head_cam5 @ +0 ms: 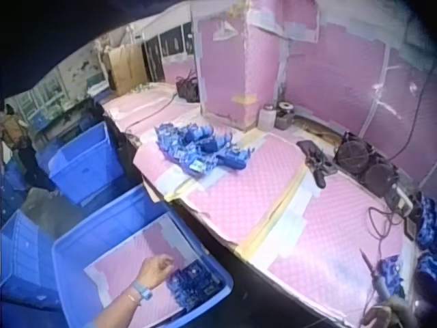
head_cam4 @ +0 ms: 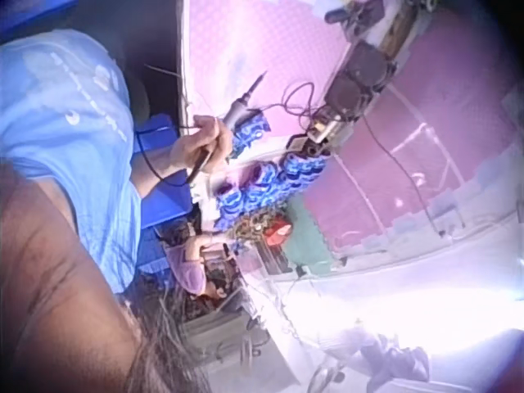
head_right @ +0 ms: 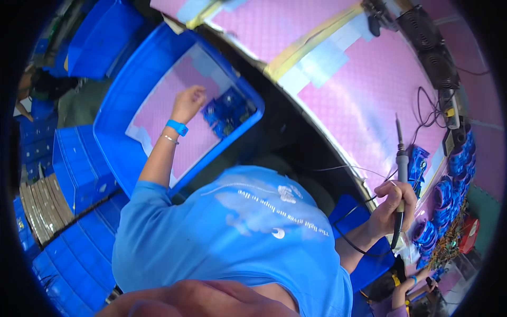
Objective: Soldering components onto circuit boards and placing them into plastic housings on an assembly line.
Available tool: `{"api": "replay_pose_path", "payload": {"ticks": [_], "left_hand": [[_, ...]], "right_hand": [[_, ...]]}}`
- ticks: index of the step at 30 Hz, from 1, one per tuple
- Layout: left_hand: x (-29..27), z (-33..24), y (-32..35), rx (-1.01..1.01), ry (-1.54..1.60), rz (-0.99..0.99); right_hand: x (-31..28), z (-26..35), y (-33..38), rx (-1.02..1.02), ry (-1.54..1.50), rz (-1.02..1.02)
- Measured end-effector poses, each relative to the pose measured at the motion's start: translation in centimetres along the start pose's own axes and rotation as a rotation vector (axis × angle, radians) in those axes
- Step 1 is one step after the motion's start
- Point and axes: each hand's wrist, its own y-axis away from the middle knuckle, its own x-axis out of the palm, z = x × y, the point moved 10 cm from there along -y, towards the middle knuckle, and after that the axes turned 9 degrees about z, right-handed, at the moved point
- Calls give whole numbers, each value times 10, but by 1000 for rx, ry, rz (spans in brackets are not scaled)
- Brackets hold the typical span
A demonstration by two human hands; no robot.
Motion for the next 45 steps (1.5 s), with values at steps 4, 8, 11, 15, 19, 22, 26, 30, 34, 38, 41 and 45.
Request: {"api": "replay_pose_path", "payload": {"ticks": [4,8,11,15,19,22,26,30,34,38,41,45], "left_hand": [[-143,-124,-35,399,-11,-634],[-195,-211,-98,737,-157,-693],[-185,-237,-155,722,-413,-497],[-166,-239,-199,645,-374,-204],[-151,-248,-194,627,-361,-151],[-133,-282,-155,894,-408,-253],[-100,-297,-132,891,-288,-95],[-95,-315,-116,960,-309,-146],[-99,-324,-113,882,-542,-358],[-87,-322,-128,753,-813,-327],[-80,-314,-146,638,-1019,-247],[-84,-321,-151,653,-871,-115]], "right_hand": [[11,14,-11,-57,107,60],[17,20,-11,-126,80,63],[14,22,-11,-162,84,66],[7,17,-12,-127,100,41],[10,15,-14,-153,75,55],[13,12,-16,-114,86,67],[13,15,-17,-125,92,69],[7,16,-12,-115,105,50],[0,18,-6,-123,127,42],[-10,15,1,-85,92,13],[-15,18,5,-121,118,26],[-24,12,9,-110,58,16]]}}
